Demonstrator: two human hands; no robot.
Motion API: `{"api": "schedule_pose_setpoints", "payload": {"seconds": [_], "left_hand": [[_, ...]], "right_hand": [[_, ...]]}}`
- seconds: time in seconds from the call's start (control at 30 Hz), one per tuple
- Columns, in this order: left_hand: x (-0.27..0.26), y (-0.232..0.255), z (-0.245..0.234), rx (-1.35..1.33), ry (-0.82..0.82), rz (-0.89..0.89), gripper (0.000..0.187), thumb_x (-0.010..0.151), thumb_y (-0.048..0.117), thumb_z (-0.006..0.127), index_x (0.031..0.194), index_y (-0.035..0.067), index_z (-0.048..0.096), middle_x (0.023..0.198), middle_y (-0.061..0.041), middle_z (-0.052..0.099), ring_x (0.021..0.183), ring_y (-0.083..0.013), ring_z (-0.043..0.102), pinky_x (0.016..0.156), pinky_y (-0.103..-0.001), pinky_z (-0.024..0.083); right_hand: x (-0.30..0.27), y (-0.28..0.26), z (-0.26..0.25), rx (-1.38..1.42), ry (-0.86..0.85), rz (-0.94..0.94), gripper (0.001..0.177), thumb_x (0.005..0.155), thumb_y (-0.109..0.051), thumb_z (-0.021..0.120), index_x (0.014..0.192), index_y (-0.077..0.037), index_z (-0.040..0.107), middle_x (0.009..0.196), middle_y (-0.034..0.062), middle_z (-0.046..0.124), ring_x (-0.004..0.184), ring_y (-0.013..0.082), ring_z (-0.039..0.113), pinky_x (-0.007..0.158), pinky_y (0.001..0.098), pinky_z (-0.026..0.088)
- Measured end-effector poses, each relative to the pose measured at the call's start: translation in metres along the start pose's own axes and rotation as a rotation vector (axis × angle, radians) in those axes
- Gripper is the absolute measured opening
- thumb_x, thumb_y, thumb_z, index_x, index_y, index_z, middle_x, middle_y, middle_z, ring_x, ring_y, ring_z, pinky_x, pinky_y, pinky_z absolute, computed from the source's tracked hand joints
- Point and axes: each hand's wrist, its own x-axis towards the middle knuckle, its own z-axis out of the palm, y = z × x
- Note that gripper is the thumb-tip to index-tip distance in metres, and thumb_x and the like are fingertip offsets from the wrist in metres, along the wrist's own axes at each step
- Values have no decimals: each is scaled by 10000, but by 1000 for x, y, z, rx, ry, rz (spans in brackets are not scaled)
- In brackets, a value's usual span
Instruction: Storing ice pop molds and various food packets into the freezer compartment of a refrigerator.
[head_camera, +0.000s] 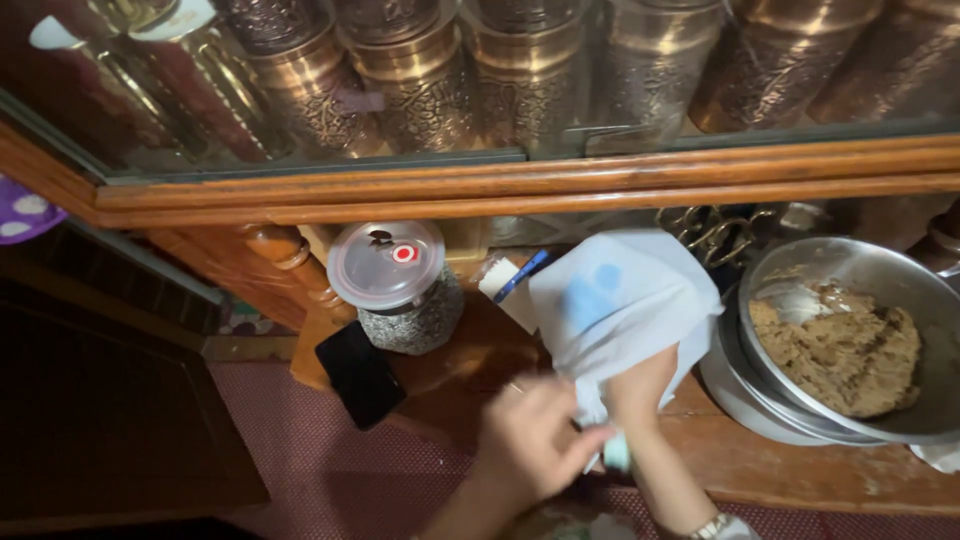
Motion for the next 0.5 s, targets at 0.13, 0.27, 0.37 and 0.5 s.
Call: {"api": "schedule_pose_setpoints", "payload": {"seconds": [0.13,0.27,0.37,0.5], "left_hand": [[24,-2,-3,104,276,-184,463,822,428,777,1000,21,647,899,-200,692,795,-391,683,667,-463,561],[2,-40,46,196,27,-395,182,981,254,638,1016,78,675,854,-191,700,742,-414,678,655,-507,546],[-3,-29,36,-15,102,-359,158,974,219,650,995,64,666,843,-193,701,770,-416,679,658,-501,534],[-23,-41,44,-48,115,-337,130,985,188,638,981,59,652,847,-188,689,786,-416,676,680,-493,539]], "right_hand": [[-36,32,6,48,-210,41,254,878,-140,648,1082,4,693,985,139,752,923,267,724,824,388,555],[-56,24,17,102,-295,151,308,870,-167,654,1125,4,666,926,141,765,823,276,722,747,401,580],[-51,57,31,864,-267,813,397,904,-115,612,1284,-16,670,1171,152,739,998,290,701,863,428,558],[-11,-14,13,1206,-264,1048,457,946,-273,570,1366,-96,603,1327,86,696,1174,273,675,998,441,558]]}}
